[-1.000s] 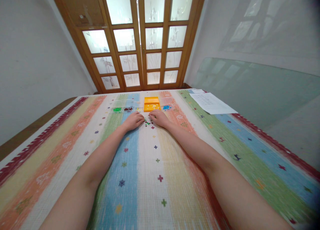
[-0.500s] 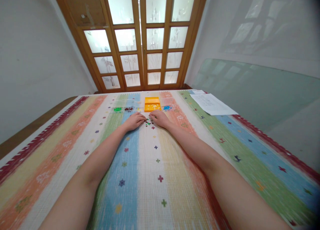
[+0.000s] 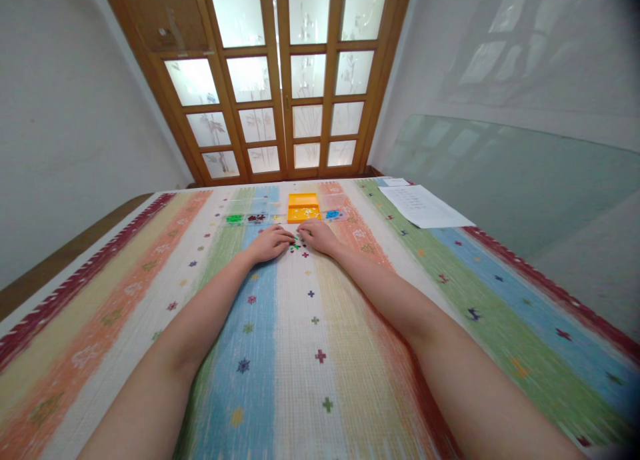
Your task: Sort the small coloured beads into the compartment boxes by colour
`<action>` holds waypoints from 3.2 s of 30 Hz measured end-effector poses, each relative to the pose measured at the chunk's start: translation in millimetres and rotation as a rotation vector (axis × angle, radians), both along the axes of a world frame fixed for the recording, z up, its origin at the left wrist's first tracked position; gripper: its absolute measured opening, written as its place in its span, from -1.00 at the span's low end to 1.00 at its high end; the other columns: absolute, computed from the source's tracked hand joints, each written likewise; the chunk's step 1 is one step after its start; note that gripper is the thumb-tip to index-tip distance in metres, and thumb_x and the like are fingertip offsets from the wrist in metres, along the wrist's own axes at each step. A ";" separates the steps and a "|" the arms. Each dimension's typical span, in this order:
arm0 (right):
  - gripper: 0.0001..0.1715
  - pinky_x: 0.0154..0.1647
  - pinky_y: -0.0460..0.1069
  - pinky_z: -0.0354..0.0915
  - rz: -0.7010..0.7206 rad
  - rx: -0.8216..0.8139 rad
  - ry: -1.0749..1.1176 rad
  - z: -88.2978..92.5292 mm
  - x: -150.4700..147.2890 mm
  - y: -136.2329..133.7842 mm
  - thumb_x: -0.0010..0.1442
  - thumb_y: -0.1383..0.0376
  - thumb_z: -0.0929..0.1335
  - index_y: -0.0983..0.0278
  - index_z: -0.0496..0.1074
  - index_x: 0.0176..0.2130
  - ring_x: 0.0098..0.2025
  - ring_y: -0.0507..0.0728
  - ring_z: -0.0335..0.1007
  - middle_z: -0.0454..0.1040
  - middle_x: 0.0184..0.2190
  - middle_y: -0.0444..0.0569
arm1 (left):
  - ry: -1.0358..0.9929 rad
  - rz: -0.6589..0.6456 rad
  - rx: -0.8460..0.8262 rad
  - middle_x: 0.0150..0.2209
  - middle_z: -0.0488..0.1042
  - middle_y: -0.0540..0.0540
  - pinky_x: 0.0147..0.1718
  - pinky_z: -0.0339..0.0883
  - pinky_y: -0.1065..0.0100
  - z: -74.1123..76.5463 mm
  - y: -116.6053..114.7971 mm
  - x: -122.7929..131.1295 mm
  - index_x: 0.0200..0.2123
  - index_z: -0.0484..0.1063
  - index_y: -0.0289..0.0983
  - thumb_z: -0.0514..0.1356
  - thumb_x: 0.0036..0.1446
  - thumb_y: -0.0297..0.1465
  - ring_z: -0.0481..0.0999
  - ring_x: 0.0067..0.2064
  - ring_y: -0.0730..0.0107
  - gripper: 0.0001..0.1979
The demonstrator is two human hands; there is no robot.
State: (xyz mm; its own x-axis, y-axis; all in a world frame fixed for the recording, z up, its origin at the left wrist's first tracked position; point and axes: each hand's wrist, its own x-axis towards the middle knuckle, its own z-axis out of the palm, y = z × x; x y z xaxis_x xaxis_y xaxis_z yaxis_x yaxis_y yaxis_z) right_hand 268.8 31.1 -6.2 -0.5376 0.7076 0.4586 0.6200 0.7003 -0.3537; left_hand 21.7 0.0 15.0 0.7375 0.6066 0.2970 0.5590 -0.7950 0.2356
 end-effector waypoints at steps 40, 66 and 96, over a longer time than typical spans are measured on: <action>-0.53 0.49 0.25 0.05 0.286 0.028 -0.194 -6.5 -33.5 -12.6 0.51 0.14 0.30 0.12 0.47 0.31 0.48 0.27 0.12 0.38 0.37 0.04 | -0.169 0.660 0.159 0.28 0.50 -0.17 0.38 0.10 -0.10 -38.4 38.3 -50.2 0.19 0.55 -0.18 0.10 0.36 -0.34 0.30 0.33 -0.01 -0.59; -0.56 0.34 0.17 0.27 0.292 0.090 -0.122 -7.1 -27.0 -6.7 0.56 0.22 0.20 0.24 0.60 0.10 0.22 0.23 0.45 0.58 0.14 0.09 | -0.202 0.520 0.165 0.24 0.54 -0.17 0.43 0.11 -0.05 -41.0 41.6 -43.4 0.16 0.59 -0.26 0.05 0.39 -0.41 0.35 0.33 0.08 -0.59; -0.60 0.44 0.29 0.18 -0.104 0.113 0.026 -19.4 4.6 21.0 0.49 0.23 0.30 0.21 0.51 0.22 0.40 0.29 0.22 0.34 0.35 0.15 | -0.163 0.112 -0.104 -0.21 0.57 -0.09 0.00 0.33 0.21 -15.1 17.3 -26.5 -0.26 0.61 -0.20 0.27 0.27 -0.29 0.51 -0.10 0.22 -0.86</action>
State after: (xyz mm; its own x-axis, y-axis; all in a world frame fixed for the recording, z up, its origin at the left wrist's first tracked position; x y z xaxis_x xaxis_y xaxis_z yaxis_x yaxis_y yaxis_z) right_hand 273.4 52.1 -25.6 -0.4514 0.7016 0.5514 0.6828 0.6694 -0.2927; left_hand -4.8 17.4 -0.2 0.6114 0.7154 0.3381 0.5902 -0.6969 0.4074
